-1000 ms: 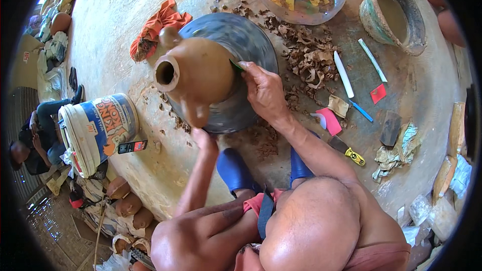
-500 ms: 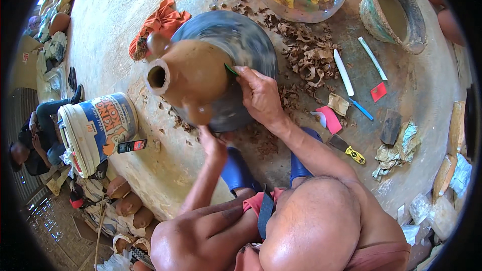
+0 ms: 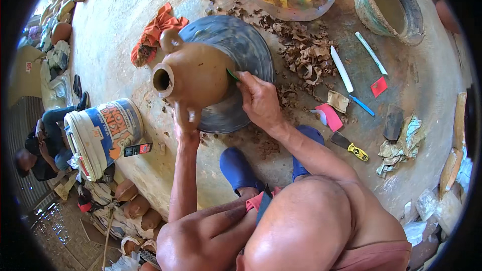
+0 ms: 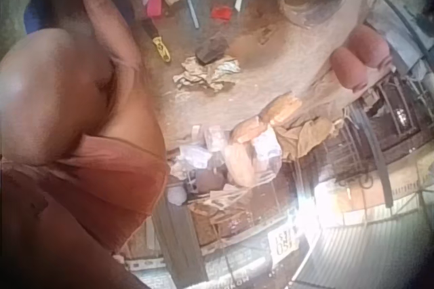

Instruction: The person uses various tools to smooth and detail a clay jug on a pottery wheel, including scraping the surface and cleaning the inner rim.

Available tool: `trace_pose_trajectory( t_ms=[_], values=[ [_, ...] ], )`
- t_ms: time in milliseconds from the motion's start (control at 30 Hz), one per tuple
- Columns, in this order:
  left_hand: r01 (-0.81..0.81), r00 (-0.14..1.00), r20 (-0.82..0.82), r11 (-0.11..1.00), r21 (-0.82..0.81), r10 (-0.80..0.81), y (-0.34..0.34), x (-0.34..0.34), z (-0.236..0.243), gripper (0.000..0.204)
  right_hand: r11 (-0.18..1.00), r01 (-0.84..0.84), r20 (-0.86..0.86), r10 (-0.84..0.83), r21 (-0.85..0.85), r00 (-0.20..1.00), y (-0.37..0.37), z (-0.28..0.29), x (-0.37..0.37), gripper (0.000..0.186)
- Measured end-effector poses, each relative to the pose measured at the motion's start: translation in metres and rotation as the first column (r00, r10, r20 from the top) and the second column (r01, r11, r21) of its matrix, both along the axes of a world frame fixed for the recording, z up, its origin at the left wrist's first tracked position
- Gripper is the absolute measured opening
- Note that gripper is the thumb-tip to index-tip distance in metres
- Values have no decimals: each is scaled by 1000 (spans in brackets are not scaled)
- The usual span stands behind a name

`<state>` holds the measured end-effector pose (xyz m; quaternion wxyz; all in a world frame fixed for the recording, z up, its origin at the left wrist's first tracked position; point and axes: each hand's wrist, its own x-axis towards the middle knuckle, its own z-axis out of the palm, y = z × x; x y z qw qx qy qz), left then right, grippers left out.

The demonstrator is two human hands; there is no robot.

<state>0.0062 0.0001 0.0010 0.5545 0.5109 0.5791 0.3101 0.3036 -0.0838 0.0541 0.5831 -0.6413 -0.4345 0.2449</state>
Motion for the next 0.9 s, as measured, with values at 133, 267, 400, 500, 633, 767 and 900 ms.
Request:
trace_pose_trajectory(
  t_ms=[133,267,400,500,633,767,900],
  values=[
    [441,830,-517,812,382,-208,12,-4,-6,50,998,-4,-1,4,-61,1000,-9,-4,-4,30],
    [-253,880,253,847,-467,402,26,25,0,51,997,-21,-28,19,-79,999,-21,-10,-3,25],
    [-275,876,255,859,-431,409,33,18,-5,54,1000,-24,10,24,16,1000,-18,-12,11,24],
    [-267,940,156,939,-215,303,43,0,-26,55,997,56,52,-53,-61,997,10,-1,49,26],
    [110,878,-477,953,281,40,65,-25,-46,54,934,-86,61,114,-346,992,61,15,76,23],
    [31,916,-397,976,217,59,90,-19,-54,57,927,-186,167,250,-325,954,80,6,75,26],
    [-67,973,-216,994,82,84,105,-15,-57,60,927,-228,163,284,-297,945,73,53,64,25]
  ],
)
